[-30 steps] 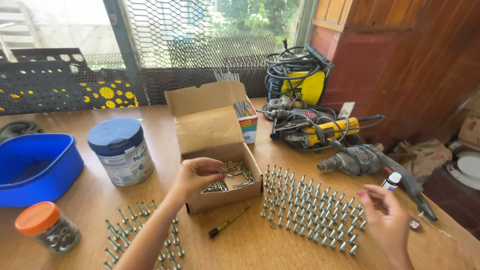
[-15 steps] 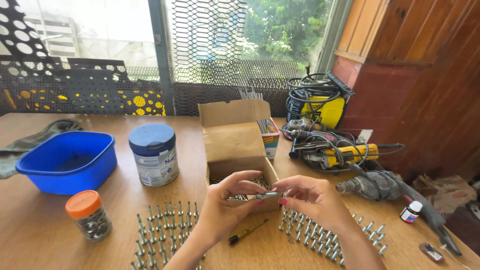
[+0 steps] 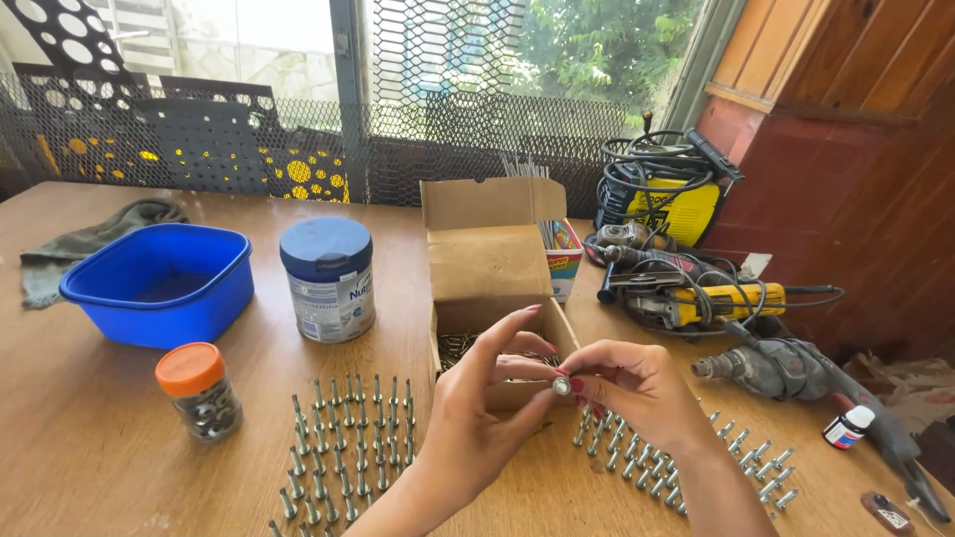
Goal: Manually screwing nuts onto bolts at a workshop table.
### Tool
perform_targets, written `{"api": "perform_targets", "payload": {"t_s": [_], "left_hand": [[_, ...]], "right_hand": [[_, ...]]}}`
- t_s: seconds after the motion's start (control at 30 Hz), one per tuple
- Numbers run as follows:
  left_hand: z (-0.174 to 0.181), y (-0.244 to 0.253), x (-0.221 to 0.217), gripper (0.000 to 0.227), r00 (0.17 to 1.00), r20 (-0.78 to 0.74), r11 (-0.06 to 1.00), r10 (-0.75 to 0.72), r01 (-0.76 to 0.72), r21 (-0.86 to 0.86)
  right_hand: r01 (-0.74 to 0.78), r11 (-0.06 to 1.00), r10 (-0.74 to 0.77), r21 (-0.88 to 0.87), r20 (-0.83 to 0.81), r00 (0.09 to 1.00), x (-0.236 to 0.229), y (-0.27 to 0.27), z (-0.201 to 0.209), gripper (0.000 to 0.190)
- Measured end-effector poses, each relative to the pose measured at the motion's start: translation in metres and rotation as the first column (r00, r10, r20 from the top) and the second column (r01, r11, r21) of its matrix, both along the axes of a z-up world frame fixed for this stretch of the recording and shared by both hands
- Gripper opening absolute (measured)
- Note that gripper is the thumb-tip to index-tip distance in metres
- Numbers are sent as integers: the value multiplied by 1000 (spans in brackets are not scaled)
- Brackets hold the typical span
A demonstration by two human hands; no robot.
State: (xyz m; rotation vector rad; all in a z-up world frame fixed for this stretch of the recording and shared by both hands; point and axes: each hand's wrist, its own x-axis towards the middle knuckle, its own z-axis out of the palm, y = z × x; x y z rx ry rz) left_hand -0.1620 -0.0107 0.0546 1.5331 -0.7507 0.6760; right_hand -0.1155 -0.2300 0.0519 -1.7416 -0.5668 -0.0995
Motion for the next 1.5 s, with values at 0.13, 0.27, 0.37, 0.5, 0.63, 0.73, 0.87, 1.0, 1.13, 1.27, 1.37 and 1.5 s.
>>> {"api": "perform_targets", "payload": {"t_s": [0.13,0.27,0.37,0.5,0.63,0.73,0.87,1.0,1.13,1.27,1.37,1.5], "left_hand": [[0,-1,-3,61,992,121,999,26,-29,20],[3,1,-5,52,978,202,994,55,-73,85],[2,2,-5,46,970,243,985,19,-60,164],[-4,0,-1,33,951,309,973,14,-83,214],[1,0,-1,27,959,283,983,8,-60,175],[2,1,1,19,960,279,979,-7,-51,200],[5,8,2,22,970,243,954,-20,-55,295],[6,13,8,26,988,156,918,-8,-54,392],[-15,10,31,23,988,141,882,56,-115,457],[-52,4,75,22,967,139,720,212,-251,647],[-75,0,116,21,937,148,565,317,-312,764],[-105,-2,170,19,892,81,352,445,-257,900]], "right_hand": [[-85,995,85,56,13,996,5,0,-11,17],[-64,997,65,46,-24,998,6,-1,-14,18],[-57,998,57,27,-4,998,3,0,-10,17],[-46,999,46,-3,69,997,6,-8,-10,14],[-55,998,57,-23,84,995,-3,-13,1,12],[56,990,-38,-129,142,989,-12,-20,13,12],[204,963,-131,-176,360,924,-31,-45,25,11],[325,938,-290,-124,237,927,-49,-95,16,13],[485,865,-462,-129,169,870,-65,-160,-24,14],[714,663,-712,-225,106,694,-94,-212,-64,12],[808,491,-821,-326,138,554,-111,-232,-86,12],[775,331,-905,-538,52,422,-120,-234,-100,14]]}}
